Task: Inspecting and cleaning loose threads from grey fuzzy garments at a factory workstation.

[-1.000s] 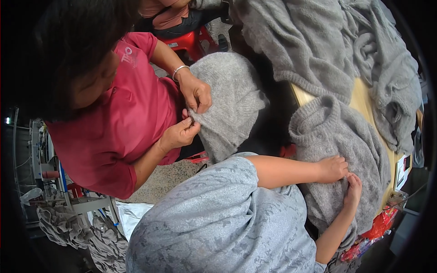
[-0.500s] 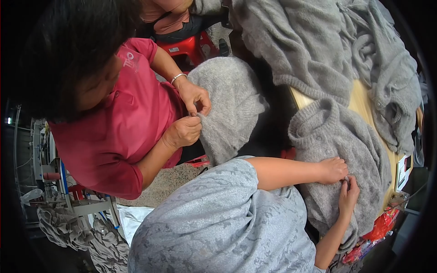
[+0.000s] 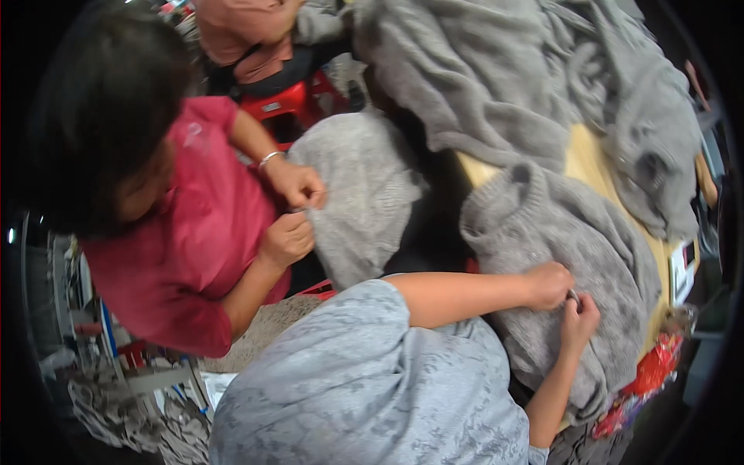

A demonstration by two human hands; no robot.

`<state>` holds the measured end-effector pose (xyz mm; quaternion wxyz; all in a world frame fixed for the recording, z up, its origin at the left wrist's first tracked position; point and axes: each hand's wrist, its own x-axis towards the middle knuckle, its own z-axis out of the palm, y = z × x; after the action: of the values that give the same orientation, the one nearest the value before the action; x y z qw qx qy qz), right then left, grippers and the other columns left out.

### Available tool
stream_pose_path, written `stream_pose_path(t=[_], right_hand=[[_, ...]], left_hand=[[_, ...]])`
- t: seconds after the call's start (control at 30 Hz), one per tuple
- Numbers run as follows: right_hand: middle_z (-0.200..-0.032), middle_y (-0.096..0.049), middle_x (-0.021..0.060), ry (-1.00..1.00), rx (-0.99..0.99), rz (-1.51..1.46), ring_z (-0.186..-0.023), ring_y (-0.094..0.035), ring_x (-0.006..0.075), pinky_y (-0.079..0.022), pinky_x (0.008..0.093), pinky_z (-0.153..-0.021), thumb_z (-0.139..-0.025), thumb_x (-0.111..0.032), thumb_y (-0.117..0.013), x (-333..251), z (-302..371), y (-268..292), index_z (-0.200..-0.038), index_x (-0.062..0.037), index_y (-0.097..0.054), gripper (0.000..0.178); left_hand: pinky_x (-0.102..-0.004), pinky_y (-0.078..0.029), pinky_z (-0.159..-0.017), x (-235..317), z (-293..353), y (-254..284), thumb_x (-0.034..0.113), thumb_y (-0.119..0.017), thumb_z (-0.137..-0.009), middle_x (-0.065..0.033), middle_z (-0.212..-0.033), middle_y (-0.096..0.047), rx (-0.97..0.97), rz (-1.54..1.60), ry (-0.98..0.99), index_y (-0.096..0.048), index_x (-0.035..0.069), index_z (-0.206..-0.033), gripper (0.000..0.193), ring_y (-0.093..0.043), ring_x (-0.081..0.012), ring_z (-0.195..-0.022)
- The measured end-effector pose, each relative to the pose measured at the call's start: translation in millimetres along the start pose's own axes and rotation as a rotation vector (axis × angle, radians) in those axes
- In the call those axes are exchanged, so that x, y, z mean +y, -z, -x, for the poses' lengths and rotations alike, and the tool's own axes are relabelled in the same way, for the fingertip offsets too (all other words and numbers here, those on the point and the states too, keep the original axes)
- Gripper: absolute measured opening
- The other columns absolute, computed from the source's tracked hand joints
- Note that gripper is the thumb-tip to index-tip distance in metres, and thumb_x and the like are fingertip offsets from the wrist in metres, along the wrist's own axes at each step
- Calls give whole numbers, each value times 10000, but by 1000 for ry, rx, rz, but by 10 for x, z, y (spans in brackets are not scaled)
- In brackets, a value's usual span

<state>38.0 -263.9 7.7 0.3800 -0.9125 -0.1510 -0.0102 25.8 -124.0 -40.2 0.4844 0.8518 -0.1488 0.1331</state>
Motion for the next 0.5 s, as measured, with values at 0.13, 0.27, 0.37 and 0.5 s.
stream_pose_path(t=[0.13,0.27,0.37,0.5], right_hand=[[-529,-502,44,-70,89,-37,-503,-430,95,-337,278,-459,-699,-79,-540,-55,3,-37,-717,30,-621,136],[-529,-521,30,-194,78,-258,-492,-442,78,-343,268,-453,-695,-74,-556,15,-15,-65,-710,28,-625,124],[-521,-521,28,-290,30,-441,-479,-437,65,-341,262,-444,-684,-62,-567,88,-26,-60,-719,24,-624,109],[-514,-516,31,-158,-66,-259,-478,-451,62,-356,254,-448,-672,-48,-572,114,-3,-11,-726,10,-618,92]], left_hand=[[-480,-444,-657,2,-56,46,67,-496,-700,-229,-720,-568,-64,120,110,-559,-12,-706,101,-554,-411,-728],[-433,-468,-666,-3,-71,136,61,-501,-743,-200,-758,-603,-84,62,51,-607,-11,-797,139,-587,-367,-741],[-407,-476,-655,16,-67,192,54,-504,-754,-194,-769,-612,-110,109,57,-626,-14,-836,161,-598,-344,-730],[-381,-478,-630,39,-47,240,44,-510,-753,-188,-764,-616,-120,86,22,-635,-16,-850,169,-601,-336,-701]])
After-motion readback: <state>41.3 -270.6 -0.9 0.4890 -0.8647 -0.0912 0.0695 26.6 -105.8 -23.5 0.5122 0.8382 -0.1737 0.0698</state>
